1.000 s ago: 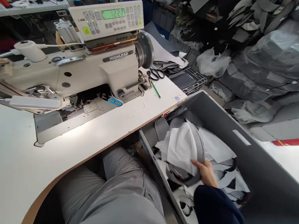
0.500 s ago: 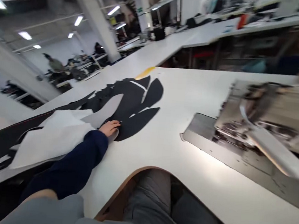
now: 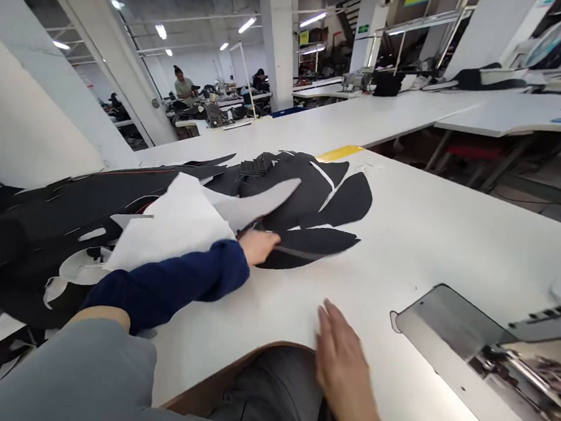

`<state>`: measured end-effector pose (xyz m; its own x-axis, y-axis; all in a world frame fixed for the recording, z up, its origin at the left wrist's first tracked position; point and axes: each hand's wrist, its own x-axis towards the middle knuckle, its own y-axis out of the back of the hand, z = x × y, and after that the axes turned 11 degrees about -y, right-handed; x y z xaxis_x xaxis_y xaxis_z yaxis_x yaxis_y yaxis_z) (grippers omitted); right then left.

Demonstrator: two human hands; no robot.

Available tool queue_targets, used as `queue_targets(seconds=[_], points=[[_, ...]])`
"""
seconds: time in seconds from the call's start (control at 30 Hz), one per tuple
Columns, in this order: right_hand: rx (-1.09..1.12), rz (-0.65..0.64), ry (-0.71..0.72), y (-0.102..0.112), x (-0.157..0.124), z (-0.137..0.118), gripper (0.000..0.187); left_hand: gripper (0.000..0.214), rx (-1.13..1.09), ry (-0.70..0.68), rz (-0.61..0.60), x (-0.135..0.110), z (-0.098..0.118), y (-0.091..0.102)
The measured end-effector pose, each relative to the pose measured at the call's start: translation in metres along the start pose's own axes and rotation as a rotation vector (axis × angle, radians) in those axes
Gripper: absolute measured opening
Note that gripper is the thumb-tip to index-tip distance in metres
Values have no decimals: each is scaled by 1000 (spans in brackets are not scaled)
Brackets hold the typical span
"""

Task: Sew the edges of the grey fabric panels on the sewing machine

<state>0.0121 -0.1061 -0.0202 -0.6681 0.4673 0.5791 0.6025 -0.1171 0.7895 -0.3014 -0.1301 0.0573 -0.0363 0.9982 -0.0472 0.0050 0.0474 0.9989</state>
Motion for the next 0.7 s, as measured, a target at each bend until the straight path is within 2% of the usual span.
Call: queue_targets(seconds=[0.03, 0.13, 0.23, 0.27, 0.33, 0.43, 0.5, 0.57, 0.63, 0.7], points=[[1, 17, 37, -16, 14, -15, 54, 26, -34, -55, -49, -5, 14, -17], [-106, -10, 38, -59, 36, -41, 53, 29, -179, -145, -45, -14, 49, -57], [-246, -50, -16, -80, 38, -31, 42, 36, -304, -308, -81, -19, 59, -69], [-275, -70, -18, -82, 37, -22, 39, 43, -299, -344, -83, -23, 54, -67], [-313, -128, 11, -82, 35, -7, 34, 55, -207, -323, -53, -32, 31, -59], [-344, -177, 70, -77, 38, 6, 36, 62, 13, -145, -36, -52, -14, -46], [-334, -174, 104, -74, 47, 10, 39, 69, 107, -52, -64, -67, -31, -41], [-311, -142, 121, -68, 63, 13, 40, 80, 116, -61, -78, -79, -30, -42], [-292, -73, 118, -58, 89, 15, 42, 90, 66, -136, -84, -86, -17, -47], [-271, 11, 123, -45, 120, 13, 43, 81, 1, -156, -101, -88, -6, -52]])
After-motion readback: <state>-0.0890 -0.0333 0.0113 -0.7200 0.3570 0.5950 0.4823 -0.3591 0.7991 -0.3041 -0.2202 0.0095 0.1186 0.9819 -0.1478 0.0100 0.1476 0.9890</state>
